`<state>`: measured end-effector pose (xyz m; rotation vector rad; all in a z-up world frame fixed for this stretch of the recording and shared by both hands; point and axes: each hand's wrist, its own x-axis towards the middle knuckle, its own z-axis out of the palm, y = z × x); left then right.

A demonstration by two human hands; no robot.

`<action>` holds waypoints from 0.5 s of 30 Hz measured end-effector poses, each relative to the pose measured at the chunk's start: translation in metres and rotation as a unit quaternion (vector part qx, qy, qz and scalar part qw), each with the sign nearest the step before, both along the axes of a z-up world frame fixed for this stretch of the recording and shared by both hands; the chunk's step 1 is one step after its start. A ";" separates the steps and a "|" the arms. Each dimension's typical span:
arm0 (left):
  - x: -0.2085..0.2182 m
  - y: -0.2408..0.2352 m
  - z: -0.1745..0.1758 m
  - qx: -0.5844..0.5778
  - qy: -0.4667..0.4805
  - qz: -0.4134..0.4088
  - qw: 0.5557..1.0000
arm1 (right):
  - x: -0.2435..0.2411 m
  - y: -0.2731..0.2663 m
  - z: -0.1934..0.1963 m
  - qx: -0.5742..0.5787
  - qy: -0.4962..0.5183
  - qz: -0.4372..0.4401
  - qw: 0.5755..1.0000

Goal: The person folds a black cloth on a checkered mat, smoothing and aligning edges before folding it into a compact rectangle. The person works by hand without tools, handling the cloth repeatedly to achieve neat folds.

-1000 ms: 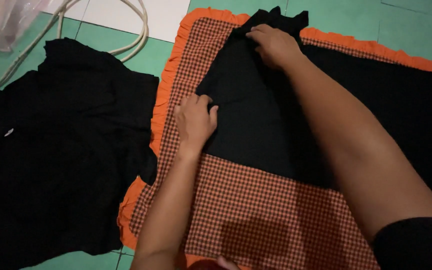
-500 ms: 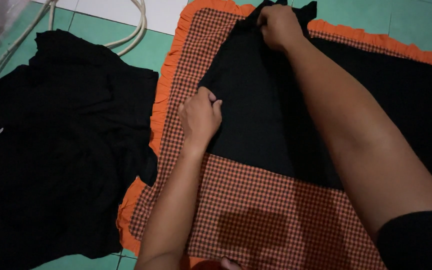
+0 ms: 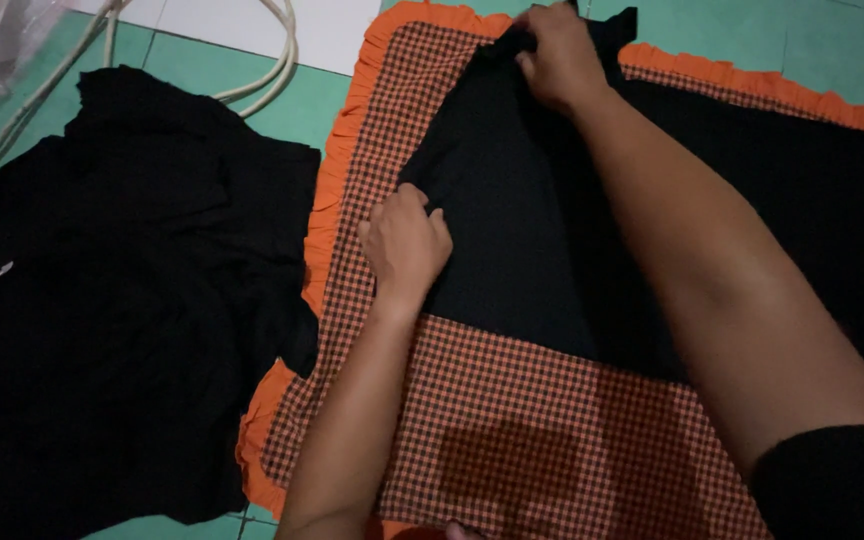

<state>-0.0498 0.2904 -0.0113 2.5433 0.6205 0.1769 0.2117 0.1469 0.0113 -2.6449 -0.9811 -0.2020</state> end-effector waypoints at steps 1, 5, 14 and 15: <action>-0.001 -0.002 -0.003 -0.001 -0.001 -0.003 1.000 | -0.006 -0.003 0.014 -0.001 -0.001 -0.003 1.000; -0.005 -0.013 -0.005 0.124 -0.116 -0.011 0.986 | -0.017 -0.038 0.041 -0.038 0.078 -0.167 0.982; 0.003 -0.044 -0.013 0.171 -0.073 -0.169 0.968 | -0.060 -0.085 0.048 -0.055 0.265 -0.308 0.912; 0.002 -0.045 -0.018 0.184 -0.070 -0.169 0.966 | -0.063 -0.088 0.044 -0.010 0.271 -0.309 0.912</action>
